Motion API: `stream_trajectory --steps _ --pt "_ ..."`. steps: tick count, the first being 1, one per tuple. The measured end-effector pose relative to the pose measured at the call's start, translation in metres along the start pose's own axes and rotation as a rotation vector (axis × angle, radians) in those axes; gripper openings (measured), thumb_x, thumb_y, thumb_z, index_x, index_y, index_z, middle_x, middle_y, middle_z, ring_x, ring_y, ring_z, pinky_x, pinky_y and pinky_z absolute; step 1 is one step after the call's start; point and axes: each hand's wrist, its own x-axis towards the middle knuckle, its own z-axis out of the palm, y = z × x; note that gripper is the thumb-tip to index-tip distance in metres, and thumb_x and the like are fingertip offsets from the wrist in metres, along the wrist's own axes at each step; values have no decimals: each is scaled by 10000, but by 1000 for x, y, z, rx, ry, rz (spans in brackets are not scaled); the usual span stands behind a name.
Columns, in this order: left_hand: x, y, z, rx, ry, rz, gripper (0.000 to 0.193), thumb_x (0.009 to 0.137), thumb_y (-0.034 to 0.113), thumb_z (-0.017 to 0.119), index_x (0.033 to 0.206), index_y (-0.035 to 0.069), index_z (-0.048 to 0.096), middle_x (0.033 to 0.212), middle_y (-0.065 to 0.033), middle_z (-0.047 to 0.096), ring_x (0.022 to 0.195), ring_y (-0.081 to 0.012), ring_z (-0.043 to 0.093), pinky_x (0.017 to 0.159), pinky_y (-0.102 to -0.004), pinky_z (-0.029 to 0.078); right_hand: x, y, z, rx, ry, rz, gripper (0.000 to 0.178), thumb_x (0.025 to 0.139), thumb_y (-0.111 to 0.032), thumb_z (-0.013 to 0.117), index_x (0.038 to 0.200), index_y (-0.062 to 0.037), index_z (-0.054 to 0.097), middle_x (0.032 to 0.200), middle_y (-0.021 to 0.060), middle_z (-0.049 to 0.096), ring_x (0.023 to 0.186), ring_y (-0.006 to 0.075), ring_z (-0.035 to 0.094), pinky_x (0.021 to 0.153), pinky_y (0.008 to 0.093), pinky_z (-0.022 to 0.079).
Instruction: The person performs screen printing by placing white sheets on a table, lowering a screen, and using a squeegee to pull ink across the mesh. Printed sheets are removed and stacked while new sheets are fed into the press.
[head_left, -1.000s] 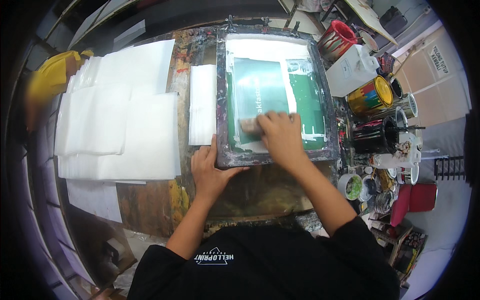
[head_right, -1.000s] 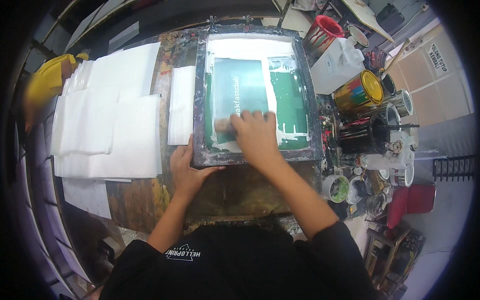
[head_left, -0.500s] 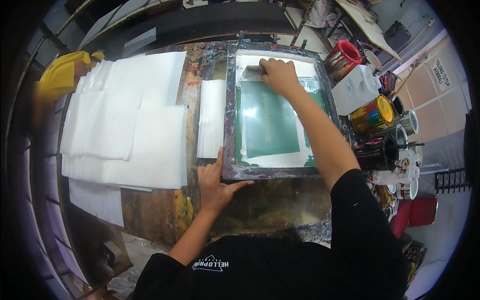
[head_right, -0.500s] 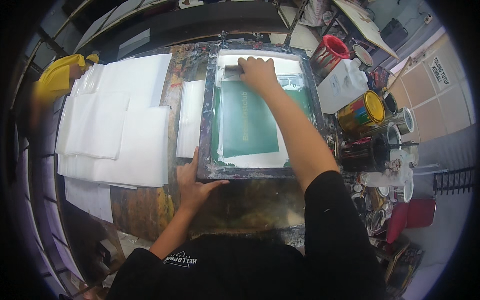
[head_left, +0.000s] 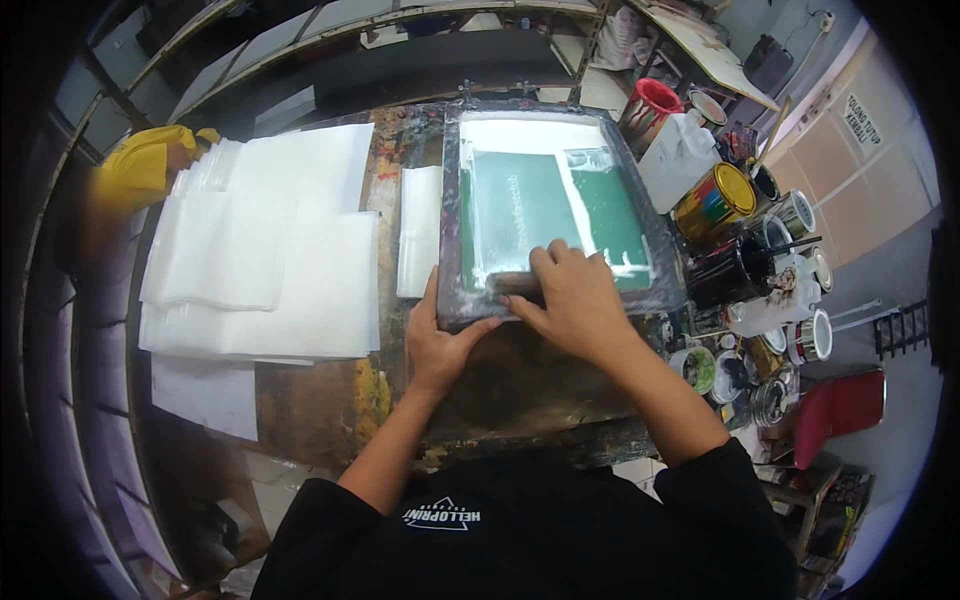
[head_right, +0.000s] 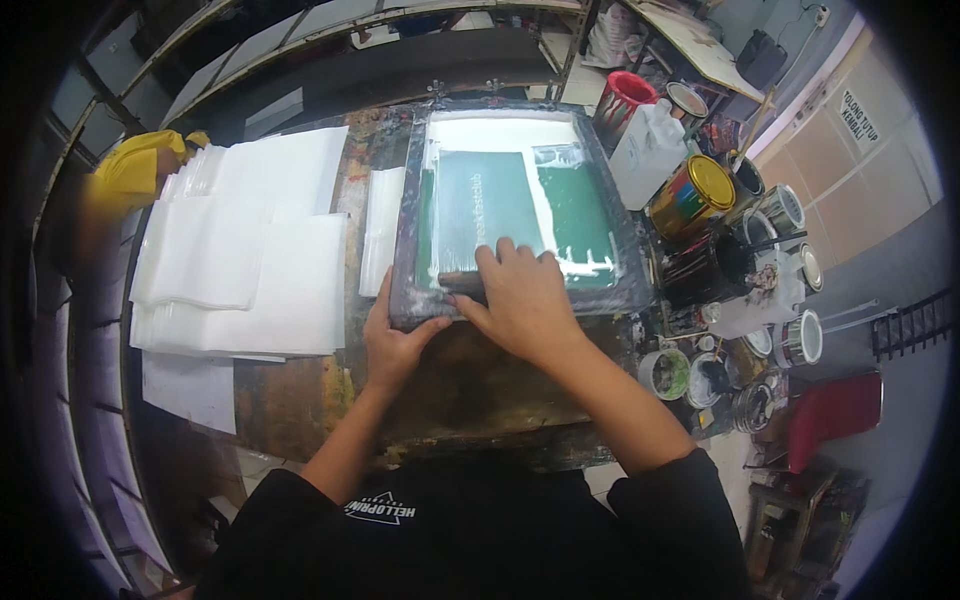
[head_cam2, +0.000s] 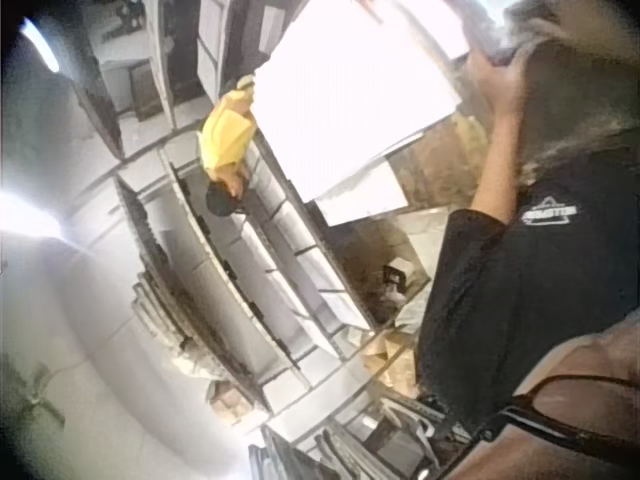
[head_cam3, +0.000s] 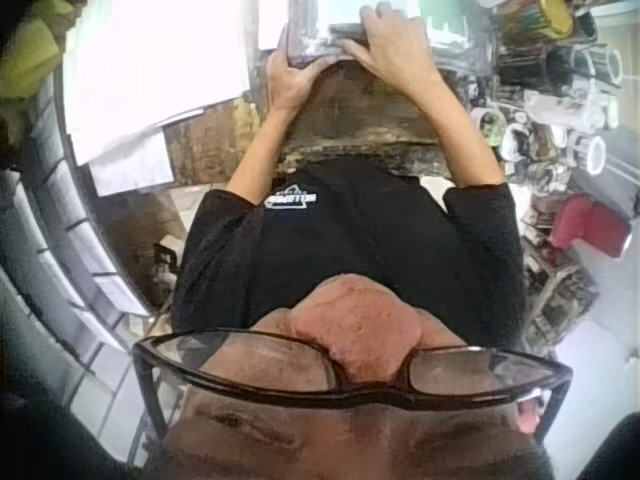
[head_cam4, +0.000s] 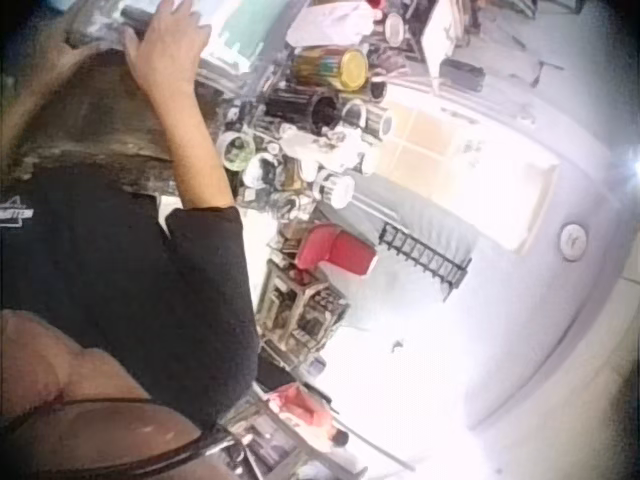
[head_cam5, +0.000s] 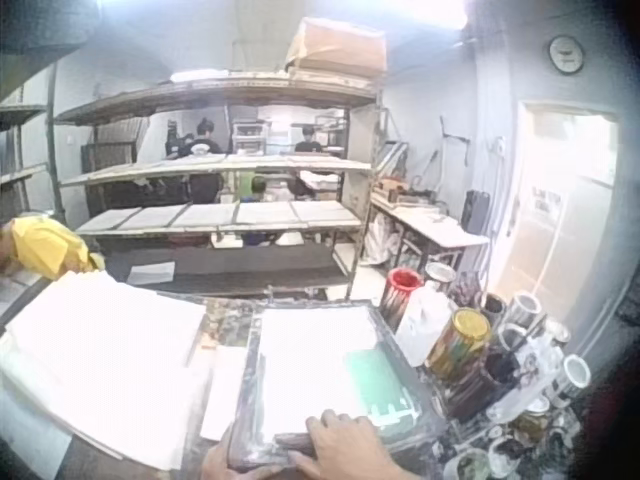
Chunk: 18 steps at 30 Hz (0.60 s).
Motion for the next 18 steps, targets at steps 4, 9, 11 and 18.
stream_trajectory --steps 4,9,11,18 --pt "38 57 8 -467 143 -47 1044 805 311 905 1575 -81 318 1280 -232 604 1164 -325 598 1052 -392 448 38 0 -36 -66 404 -44 508 880 -557 728 911 -59 631 845 91 606 838 307 603 829 455 383" --pt "51 55 -6 387 -39 306 1000 932 409 773 1616 -61 215 1509 -321 414 1418 -421 411 1190 -561 294 107 21 -79 -119 527 -65 640 919 -669 626 801 -45 709 760 124 675 721 300 653 774 455 399" --pt "27 38 -2 826 -174 151 1043 947 690 576 1643 5 209 1611 -367 245 1537 -503 164 1190 -725 19 123 25 -92 -25 522 -49 620 922 -650 636 740 -57 639 708 105 624 672 313 613 741 440 377" --pt "-7 -11 15 1025 -341 -88 1130 912 877 342 1638 16 249 1696 -307 135 1604 -426 -12 1148 -758 -154 157 29 -125 154 412 72 756 961 -682 555 589 -28 628 512 119 558 513 271 572 600 408 467"
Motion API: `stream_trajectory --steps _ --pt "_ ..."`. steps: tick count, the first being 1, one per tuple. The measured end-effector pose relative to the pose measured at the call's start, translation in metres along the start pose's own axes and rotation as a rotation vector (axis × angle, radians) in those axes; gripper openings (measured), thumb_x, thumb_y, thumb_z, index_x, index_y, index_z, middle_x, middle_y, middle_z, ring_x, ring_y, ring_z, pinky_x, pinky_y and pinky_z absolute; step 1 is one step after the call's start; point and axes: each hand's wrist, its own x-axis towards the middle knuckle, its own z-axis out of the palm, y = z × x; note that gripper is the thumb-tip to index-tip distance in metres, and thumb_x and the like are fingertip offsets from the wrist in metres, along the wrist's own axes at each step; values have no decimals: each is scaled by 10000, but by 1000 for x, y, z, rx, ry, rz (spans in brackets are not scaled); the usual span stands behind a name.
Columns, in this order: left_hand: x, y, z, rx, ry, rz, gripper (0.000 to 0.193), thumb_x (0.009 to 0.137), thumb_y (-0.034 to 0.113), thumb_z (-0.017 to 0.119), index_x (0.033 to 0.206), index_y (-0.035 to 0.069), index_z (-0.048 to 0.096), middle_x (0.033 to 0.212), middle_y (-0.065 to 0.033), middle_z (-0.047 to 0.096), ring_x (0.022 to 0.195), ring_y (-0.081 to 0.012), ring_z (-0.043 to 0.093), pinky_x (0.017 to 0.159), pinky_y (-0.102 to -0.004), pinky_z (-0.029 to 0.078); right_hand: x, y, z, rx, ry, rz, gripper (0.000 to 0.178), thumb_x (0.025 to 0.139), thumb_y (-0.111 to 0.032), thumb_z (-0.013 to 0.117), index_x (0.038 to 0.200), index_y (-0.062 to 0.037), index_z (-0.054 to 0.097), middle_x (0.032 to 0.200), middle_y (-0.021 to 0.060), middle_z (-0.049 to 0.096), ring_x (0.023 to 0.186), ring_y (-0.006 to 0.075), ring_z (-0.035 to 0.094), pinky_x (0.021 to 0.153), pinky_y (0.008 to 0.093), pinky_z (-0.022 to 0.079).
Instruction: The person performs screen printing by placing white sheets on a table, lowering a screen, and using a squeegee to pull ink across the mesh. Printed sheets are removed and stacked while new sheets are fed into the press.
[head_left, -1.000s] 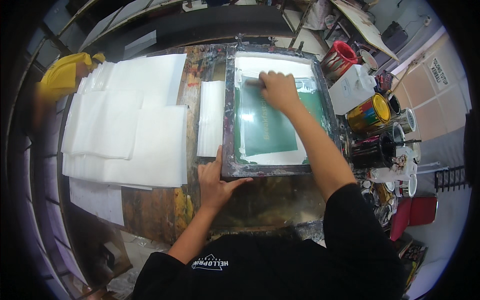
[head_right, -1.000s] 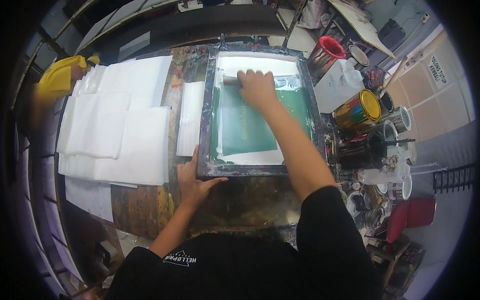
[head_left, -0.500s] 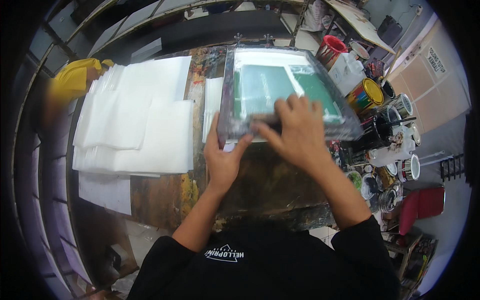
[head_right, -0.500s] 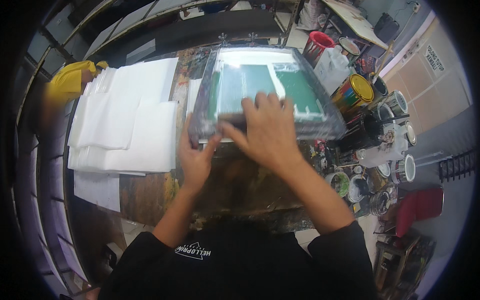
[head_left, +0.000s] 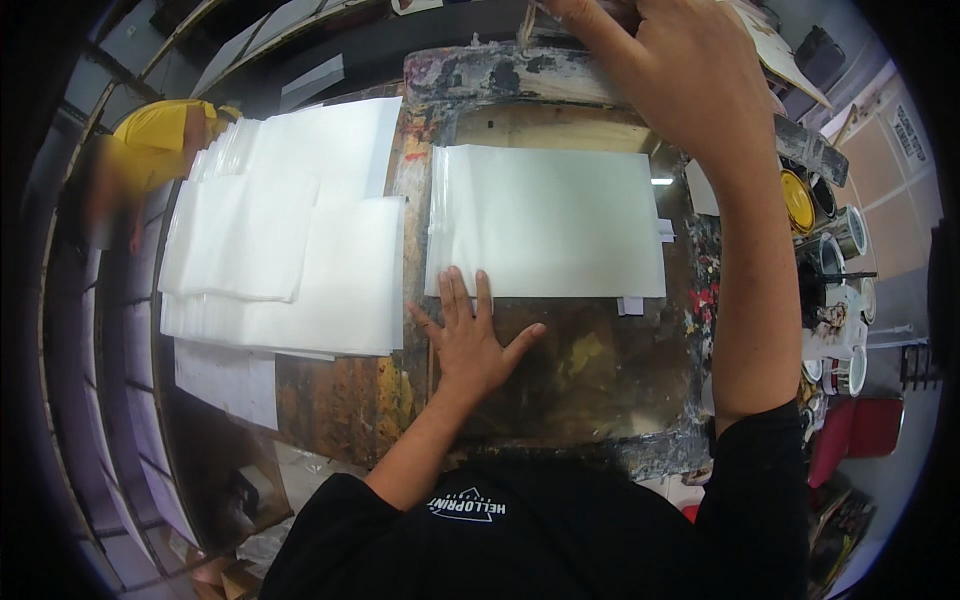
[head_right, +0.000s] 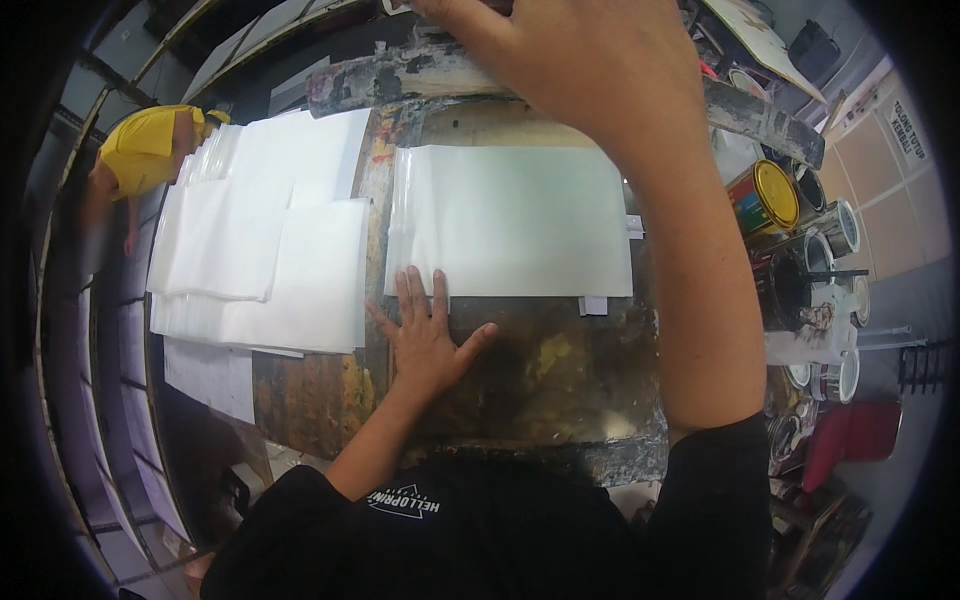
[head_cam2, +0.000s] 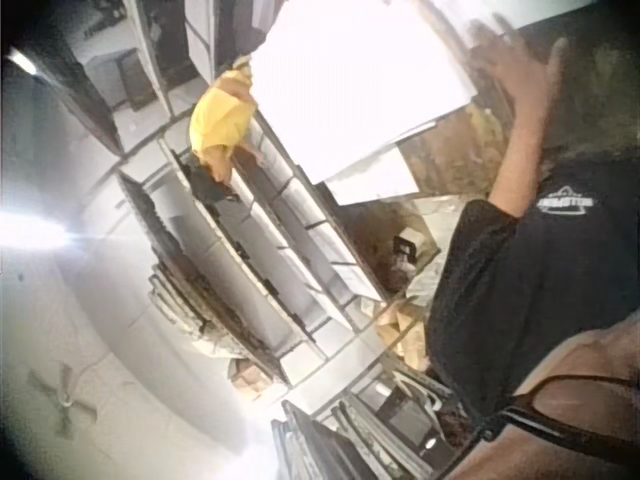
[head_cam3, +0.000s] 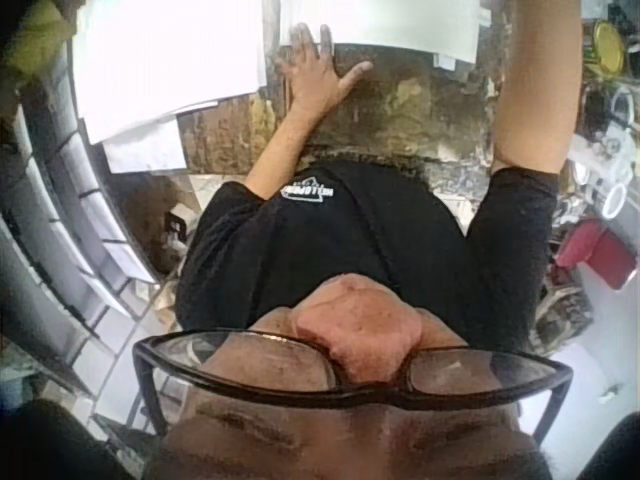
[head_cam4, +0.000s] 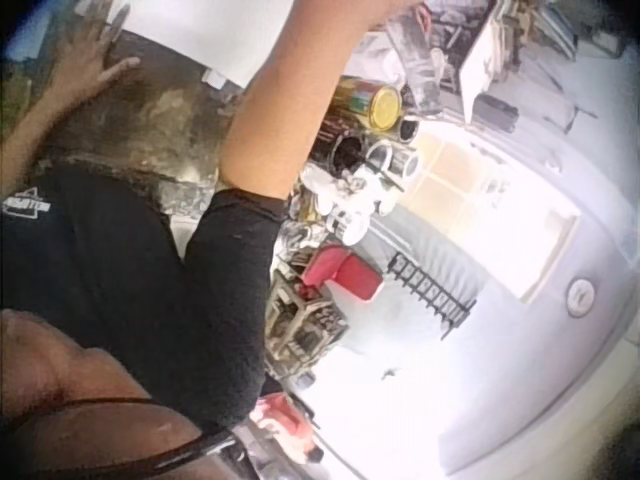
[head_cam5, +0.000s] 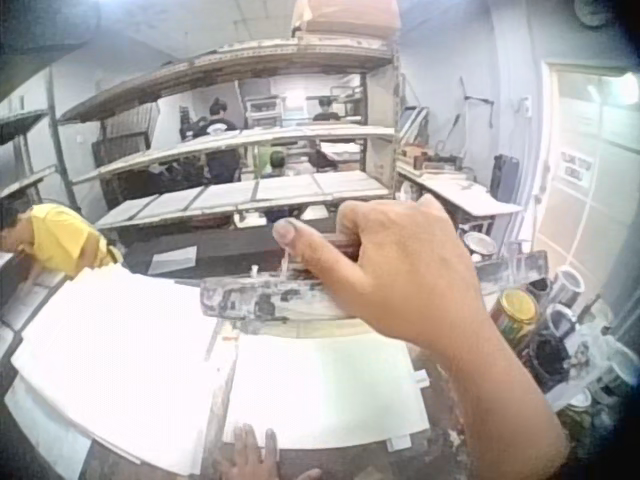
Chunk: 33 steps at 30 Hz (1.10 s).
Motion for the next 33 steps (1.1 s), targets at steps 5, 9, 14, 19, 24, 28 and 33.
stream_trajectory --steps 5,9,14,19,24,28,33 --pt "3 1 -5 -59 -14 16 1197 899 875 395 1586 -98 280 1701 -248 207 1617 -351 47 1184 -723 -135 0 -4 -2 -7 -7 18 744 953 -673 573 588 -28 633 531 129 575 542 296 591 670 439 491" --pt "13 3 -21 -157 168 95 1110 905 771 558 1507 -147 395 1619 -266 380 1581 -387 206 1220 -686 -78 -9 -3 2 -67 20 0 741 951 -676 566 608 -24 644 567 150 607 589 325 618 729 451 481" --pt "55 5 -72 -274 263 118 987 924 681 631 1444 -146 492 1506 -261 537 1519 -411 352 1234 -676 -43 -4 5 8 -19 72 -46 702 951 -700 556 777 -35 700 651 114 632 656 326 630 726 445 435" --pt "49 -59 -74 -81 397 3 923 931 661 642 1497 -52 490 1516 -210 549 1529 -347 362 1235 -677 -60 -12 5 8 -146 89 -165 721 955 -702 544 757 -31 717 651 148 642 616 334 635 662 434 487" --pt "38 -180 -79 142 371 -459 883 976 714 520 1648 175 327 1715 -203 219 1597 -396 152 1204 -725 -58 -8 2 5 -127 -17 -122 767 961 -701 515 700 -9 716 639 167 659 669 348 664 752 465 481" --pt "59 -118 -68 -136 552 -121 727 1011 554 585 1615 195 401 1706 -183 252 1574 -415 210 1232 -685 108 1 6 0 -127 1 -136 806 981 -680 476 726 40 734 697 221 691 743 380 693 802 490 492" --pt "70 62 8 -228 90 517 542 1057 404 538 1549 179 501 1673 -144 345 1560 -410 259 1256 -647 111 13 2 -7 -113 -40 -104 820 984 -671 473 658 50 691 692 253 681 720 409 686 733 498 528"
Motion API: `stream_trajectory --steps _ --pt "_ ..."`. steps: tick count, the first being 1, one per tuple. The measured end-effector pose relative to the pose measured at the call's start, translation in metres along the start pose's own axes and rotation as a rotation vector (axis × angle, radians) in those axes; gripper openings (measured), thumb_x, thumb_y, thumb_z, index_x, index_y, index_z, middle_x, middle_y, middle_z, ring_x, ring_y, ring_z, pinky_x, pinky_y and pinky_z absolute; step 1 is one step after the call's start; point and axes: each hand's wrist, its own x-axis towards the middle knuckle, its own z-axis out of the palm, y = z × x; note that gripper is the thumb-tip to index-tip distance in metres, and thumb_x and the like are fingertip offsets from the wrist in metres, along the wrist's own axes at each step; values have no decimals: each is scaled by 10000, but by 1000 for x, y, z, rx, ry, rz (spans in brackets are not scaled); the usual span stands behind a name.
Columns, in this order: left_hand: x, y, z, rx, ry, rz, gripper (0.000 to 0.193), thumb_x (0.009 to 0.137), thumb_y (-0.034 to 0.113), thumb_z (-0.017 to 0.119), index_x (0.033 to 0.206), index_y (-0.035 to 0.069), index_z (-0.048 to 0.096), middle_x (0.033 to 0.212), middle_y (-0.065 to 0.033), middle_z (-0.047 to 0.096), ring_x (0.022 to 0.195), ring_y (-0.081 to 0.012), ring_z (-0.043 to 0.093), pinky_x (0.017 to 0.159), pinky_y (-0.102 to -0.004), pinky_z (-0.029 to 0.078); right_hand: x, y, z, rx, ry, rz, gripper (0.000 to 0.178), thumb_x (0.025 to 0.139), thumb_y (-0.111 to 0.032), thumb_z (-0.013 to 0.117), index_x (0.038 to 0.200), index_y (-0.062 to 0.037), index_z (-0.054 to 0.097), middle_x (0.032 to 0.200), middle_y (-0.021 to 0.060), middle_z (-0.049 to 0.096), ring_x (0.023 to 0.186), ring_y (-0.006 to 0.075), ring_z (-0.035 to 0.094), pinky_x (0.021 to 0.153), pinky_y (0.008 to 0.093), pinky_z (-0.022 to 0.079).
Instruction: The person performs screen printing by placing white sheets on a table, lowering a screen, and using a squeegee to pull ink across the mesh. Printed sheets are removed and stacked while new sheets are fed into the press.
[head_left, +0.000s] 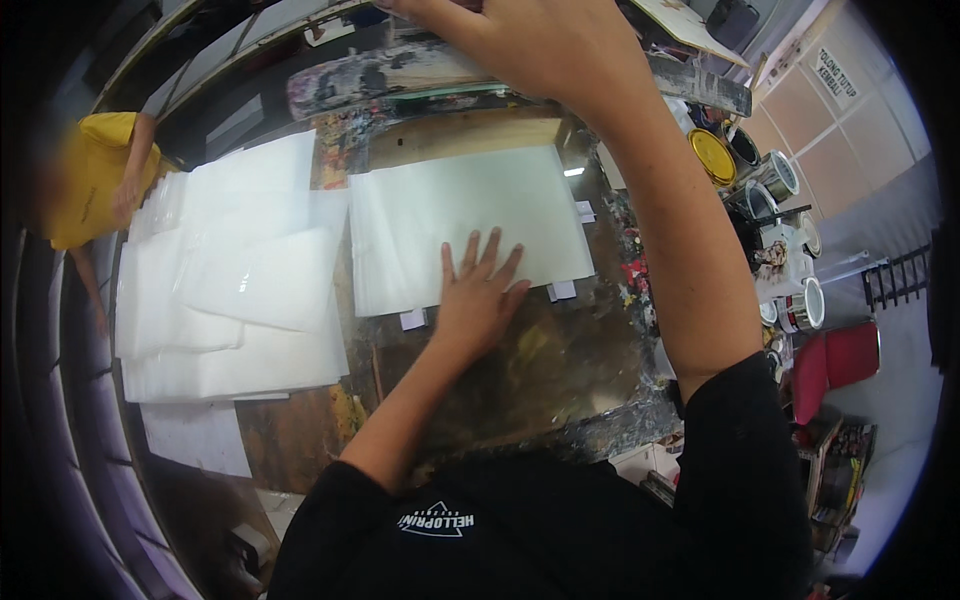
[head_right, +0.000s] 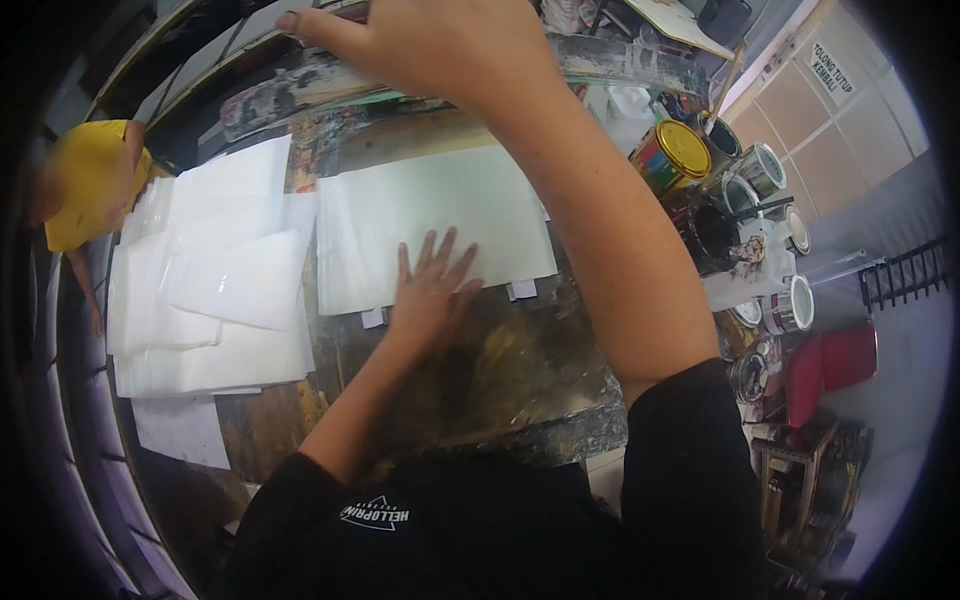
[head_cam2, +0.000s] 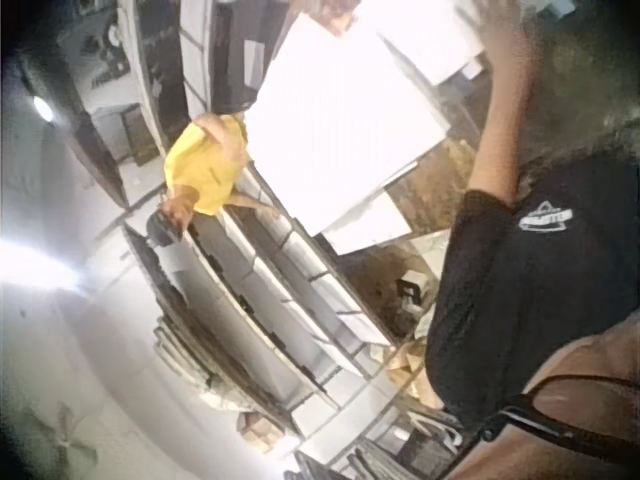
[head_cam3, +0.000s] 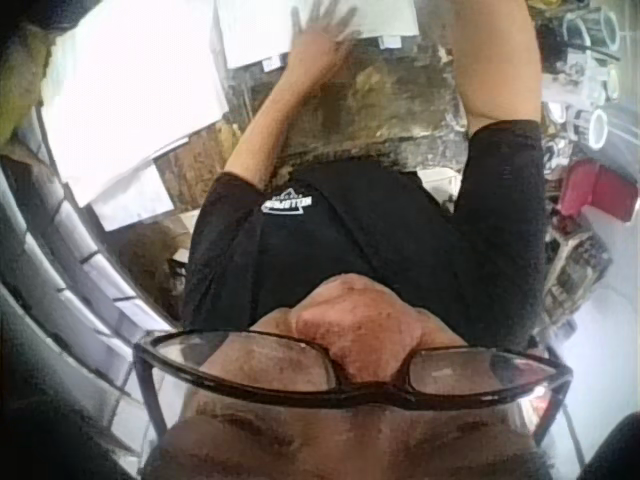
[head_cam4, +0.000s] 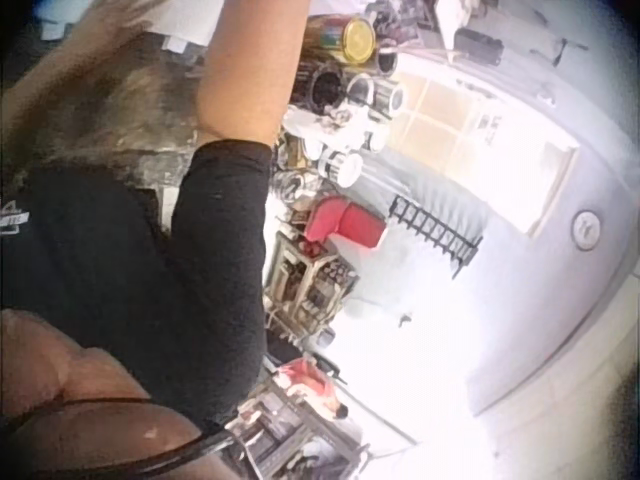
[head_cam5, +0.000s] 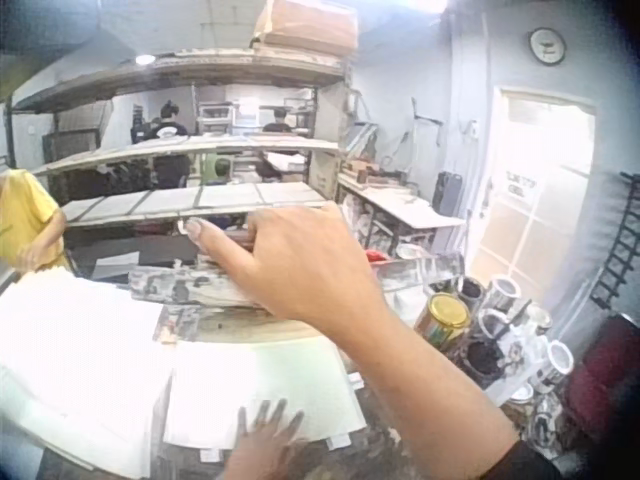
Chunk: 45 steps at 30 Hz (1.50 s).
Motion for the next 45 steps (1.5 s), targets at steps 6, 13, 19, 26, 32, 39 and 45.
stream_trajectory --steps 6,13,19,26,32,39,45 --pt "17 16 32 55 -38 -27 538 1084 414 429 1574 194 471 1685 -142 321 1570 -415 222 1246 -675 53 6 -4 -16 16 -120 13 824 996 -655 455 664 61 692 692 262 679 732 422 694 742 511 542" --pt "18 16 32 30 -9 -13 542 1085 372 442 1573 136 459 1665 -130 364 1557 -400 266 1255 -646 84 9 -16 -11 -56 19 161 809 1002 -643 455 729 70 724 731 268 697 777 433 715 772 524 568" --pt "19 17 34 19 -5 -40 502 1096 291 427 1556 96 467 1655 -98 392 1553 -365 289 1264 -617 108 12 4 -16 -6 -106 13 794 1004 -641 460 776 65 740 797 274 719 809 421 717 795 525 551" --pt "22 16 33 -23 -29 -50 561 1102 389 383 1557 69 455 1660 -118 382 1565 -366 262 1268 -607 86 -10 9 7 -33 104 -54 809 993 -668 469 725 55 717 729 246 697 723 399 688 709 492 502" --pt "17 0 28 -118 292 -108 632 1035 292 594 1584 49 396 1561 -153 493 1425 -356 473 1206 -542 301 -16 -1 21 -11 137 -66 781 921 -766 520 747 -42 753 711 124 727 706 317 710 727 467 499" --pt "-15 -8 -161 -1313 329 -270 935 817 35 882 1552 -73 313 1188 -174 700 1024 -196 713 878 -312 584 -116 -9 42 -87 -28 -56 590 905 -561 667 1125 -13 671 955 171 690 897 369 655 793 489 457" --pt "-89 -37 -51 -299 343 -396 1119 578 548 976 1429 -56 573 982 -103 634 948 -257 633 839 -396 519 -211 -16 85 5 -473 -27 415 791 -153 761 1182 -98 632 1098 95 654 1085 321 589 873 476 440"
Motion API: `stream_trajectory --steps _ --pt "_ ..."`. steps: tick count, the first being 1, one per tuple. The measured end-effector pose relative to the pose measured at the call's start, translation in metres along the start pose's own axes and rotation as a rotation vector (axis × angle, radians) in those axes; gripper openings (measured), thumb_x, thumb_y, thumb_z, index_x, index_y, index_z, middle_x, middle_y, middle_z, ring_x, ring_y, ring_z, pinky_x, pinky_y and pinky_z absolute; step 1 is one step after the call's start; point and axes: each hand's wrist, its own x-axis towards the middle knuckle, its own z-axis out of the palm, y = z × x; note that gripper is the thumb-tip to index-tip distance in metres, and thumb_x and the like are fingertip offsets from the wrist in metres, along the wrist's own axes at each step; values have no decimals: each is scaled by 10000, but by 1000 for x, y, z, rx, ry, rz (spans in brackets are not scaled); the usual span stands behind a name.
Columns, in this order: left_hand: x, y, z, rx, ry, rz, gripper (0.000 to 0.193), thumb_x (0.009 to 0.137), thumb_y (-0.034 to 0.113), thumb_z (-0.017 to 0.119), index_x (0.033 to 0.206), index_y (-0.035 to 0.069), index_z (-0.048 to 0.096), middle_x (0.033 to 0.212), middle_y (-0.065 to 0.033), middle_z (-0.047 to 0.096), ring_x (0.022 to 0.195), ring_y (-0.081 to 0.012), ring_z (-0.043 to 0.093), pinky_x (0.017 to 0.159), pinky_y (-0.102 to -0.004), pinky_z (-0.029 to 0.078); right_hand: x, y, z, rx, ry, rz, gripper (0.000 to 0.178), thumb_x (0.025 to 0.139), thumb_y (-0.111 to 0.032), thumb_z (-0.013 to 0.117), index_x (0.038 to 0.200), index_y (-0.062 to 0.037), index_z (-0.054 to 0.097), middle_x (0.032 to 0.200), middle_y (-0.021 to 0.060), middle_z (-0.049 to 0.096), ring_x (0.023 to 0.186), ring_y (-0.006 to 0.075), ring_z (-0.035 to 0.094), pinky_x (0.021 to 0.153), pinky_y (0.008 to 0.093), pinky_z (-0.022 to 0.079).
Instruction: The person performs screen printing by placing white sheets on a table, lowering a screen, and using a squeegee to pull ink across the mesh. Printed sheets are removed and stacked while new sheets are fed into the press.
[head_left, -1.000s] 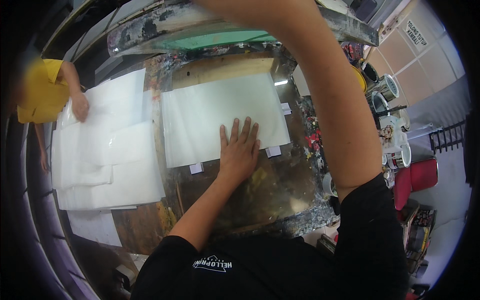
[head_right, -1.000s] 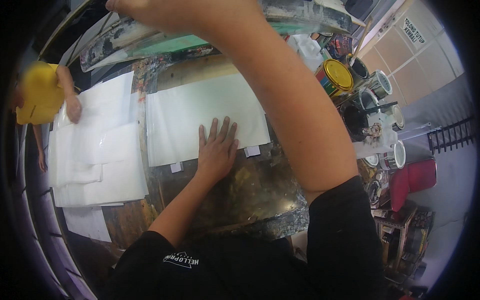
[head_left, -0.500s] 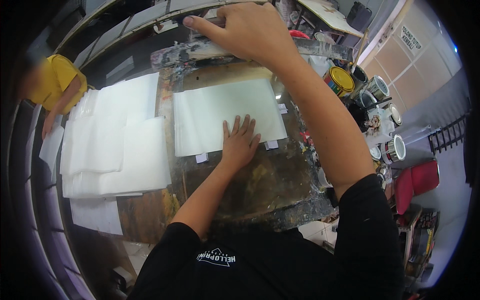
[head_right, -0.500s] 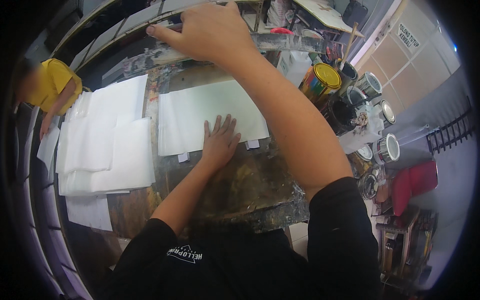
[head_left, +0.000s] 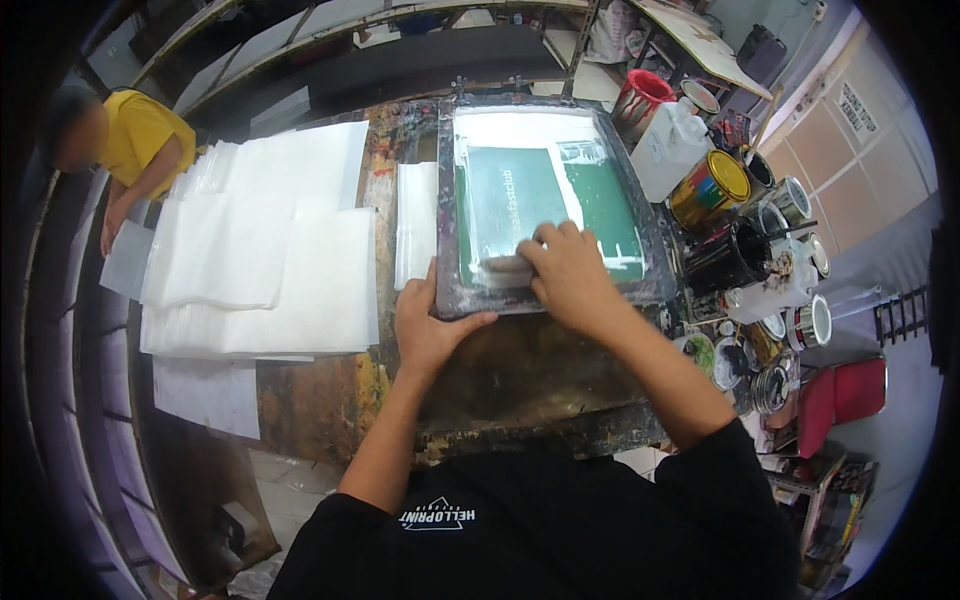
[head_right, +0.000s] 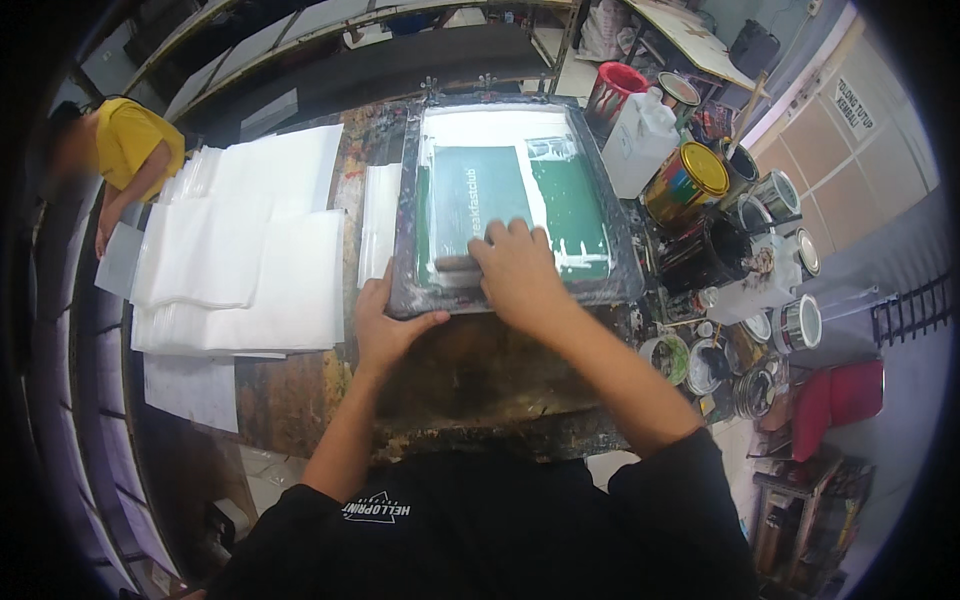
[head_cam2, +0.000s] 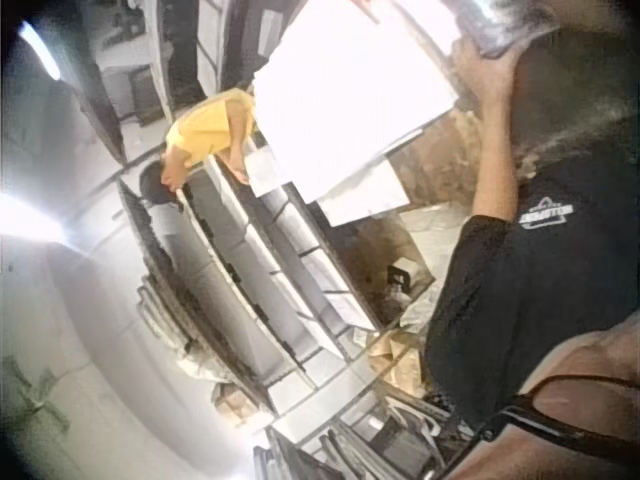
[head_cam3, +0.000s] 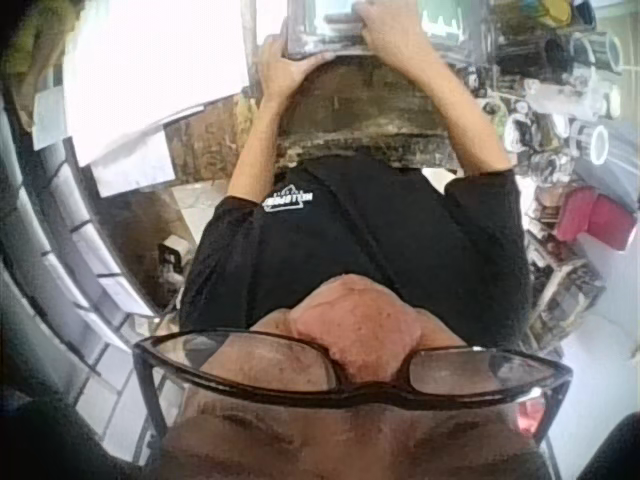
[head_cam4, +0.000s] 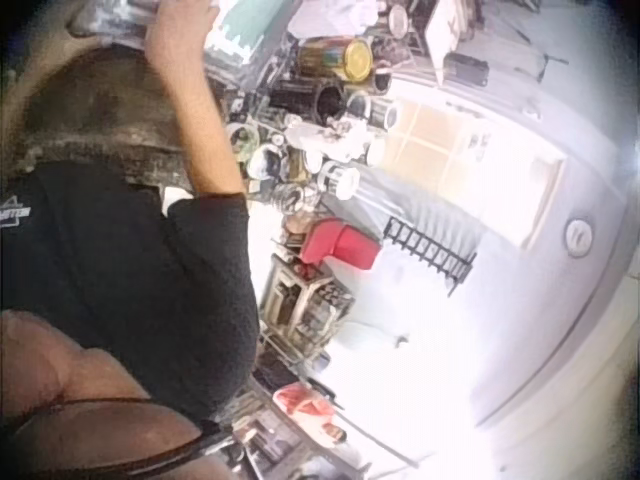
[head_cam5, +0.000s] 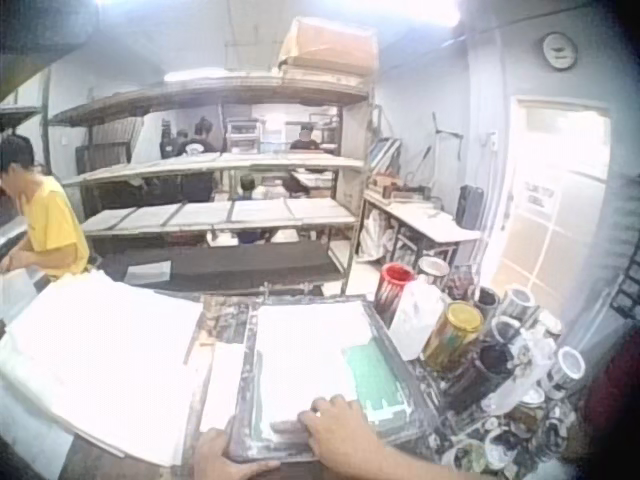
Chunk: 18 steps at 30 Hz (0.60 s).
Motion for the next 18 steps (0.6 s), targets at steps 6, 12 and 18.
stream_trajectory --steps 6,12,18 --pt "-13 -17 16 72 -34 2 1132 527 477 991 1450 -26 571 981 -108 622 920 -268 601 840 -393 500 -23 -14 47 34 -35 114 391 751 -126 788 1114 -128 643 1070 46 657 1010 267 620 913 485 411" --pt "-16 -19 14 47 -36 -4 1134 536 447 992 1460 -43 552 977 -114 617 904 -269 591 841 -387 495 81 36 78 -60 44 126 317 800 -180 754 1097 -151 648 1035 59 675 1019 296 651 904 517 423" --pt "-9 -11 9 23 -41 31 1180 530 470 990 1486 -43 526 932 -100 573 877 -264 561 837 -380 486 206 119 72 -83 -134 169 326 888 -279 670 1192 -162 684 1098 64 723 1096 274 692 914 567 462"
